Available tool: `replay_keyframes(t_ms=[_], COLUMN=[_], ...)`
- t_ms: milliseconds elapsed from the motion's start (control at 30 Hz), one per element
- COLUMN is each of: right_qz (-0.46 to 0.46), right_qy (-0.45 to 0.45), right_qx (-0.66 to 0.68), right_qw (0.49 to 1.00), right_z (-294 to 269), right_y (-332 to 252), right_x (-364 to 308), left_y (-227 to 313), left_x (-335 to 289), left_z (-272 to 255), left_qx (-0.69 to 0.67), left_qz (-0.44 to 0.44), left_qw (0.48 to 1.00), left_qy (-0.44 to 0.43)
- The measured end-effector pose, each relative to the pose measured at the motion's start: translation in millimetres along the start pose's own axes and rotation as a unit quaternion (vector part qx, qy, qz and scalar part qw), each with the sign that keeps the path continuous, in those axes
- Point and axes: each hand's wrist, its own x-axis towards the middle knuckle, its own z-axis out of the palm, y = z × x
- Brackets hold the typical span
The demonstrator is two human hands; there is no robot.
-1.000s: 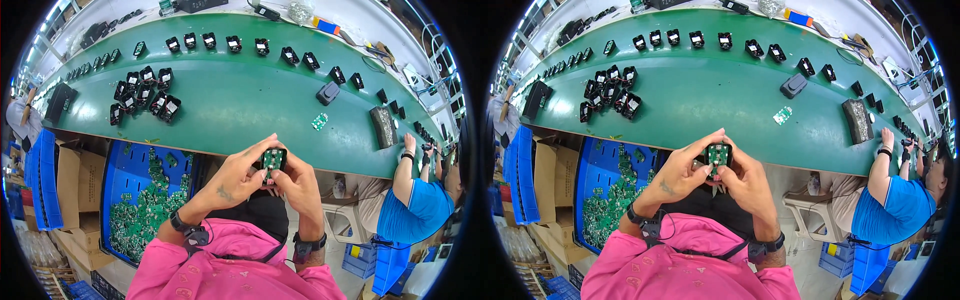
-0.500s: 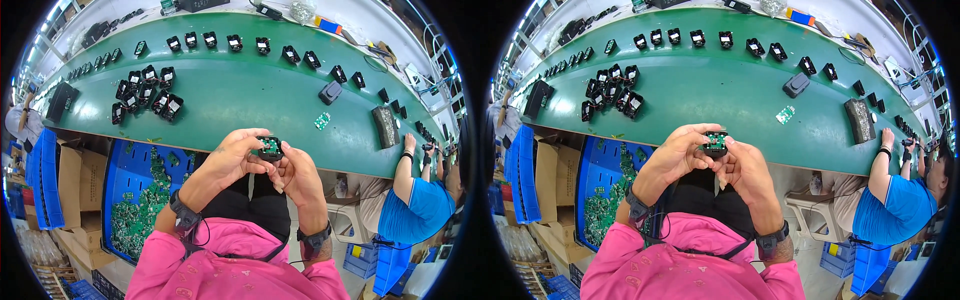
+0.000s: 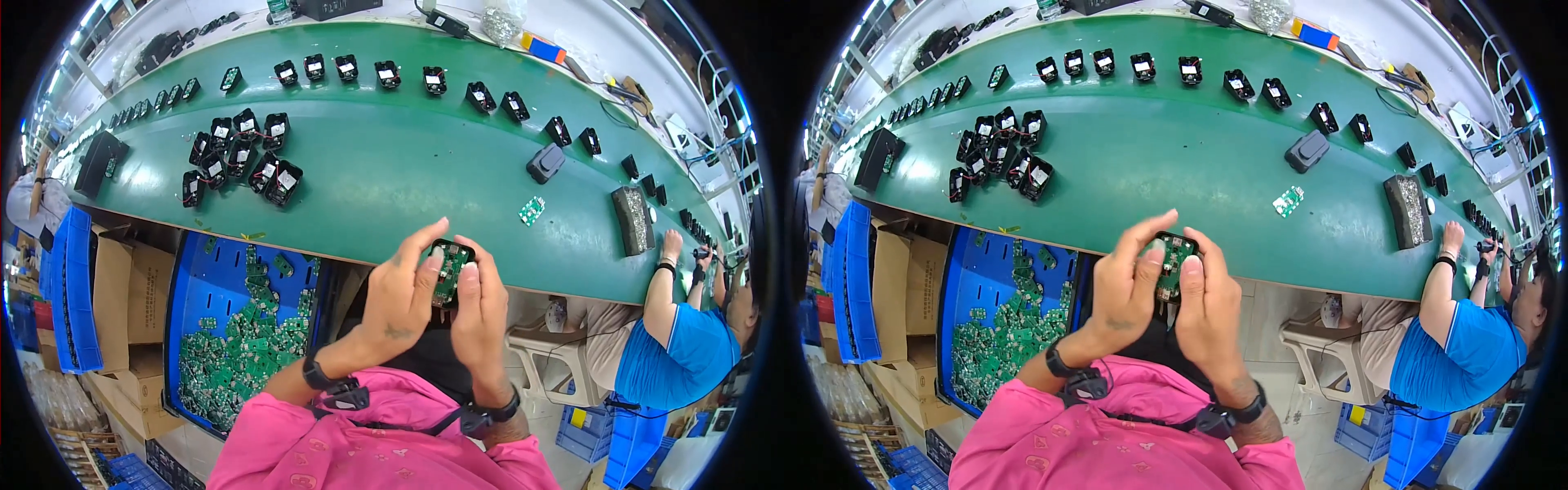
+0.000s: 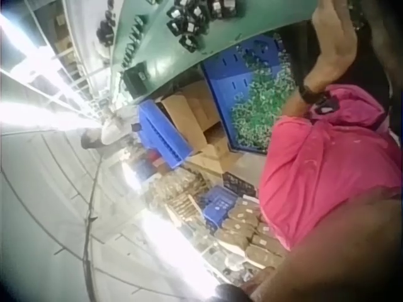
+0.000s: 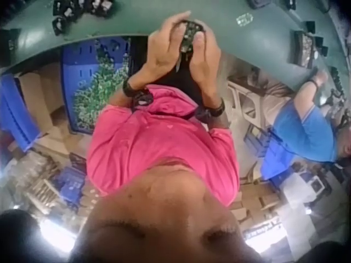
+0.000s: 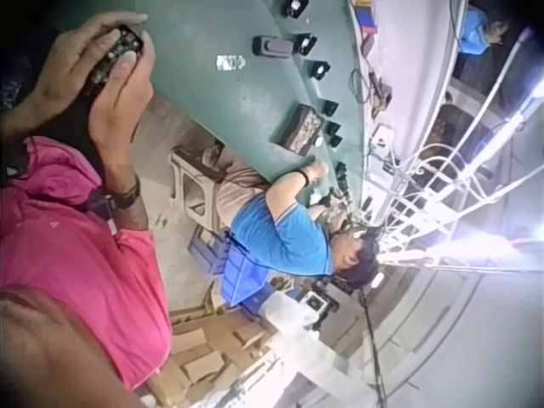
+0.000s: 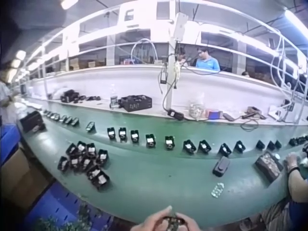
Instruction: The person picks up a circuit board and a black plastic housing, fits the board into the housing by hand, and places the completed unit onto the green conveyor belt.
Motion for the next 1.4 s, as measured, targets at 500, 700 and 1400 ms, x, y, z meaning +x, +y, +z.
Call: replay_keyframes(t_ms=[500, 700, 1400], right_qz=[-0.069, -0.091, -0.081], right_qy=[0.106, 0.131, 0.115], right_qx=[-0.131, -0.182, -0.281], right_qw=[0.983, 0.970, 0.949], right_z=[25, 43, -8], right_y=[0, 34, 90], right_x=[7, 64, 46], left_y=[-18, -34, -215], left_x=[-12, 58, 314], left_z=[15, -25, -327], left_qx=[0.084, 0.117, 0.604], left_qz=[0.088, -0.082, -0.233], left_qw=[0.984, 0.988, 0.735], left_qy=[0.132, -0.061, 0.200])
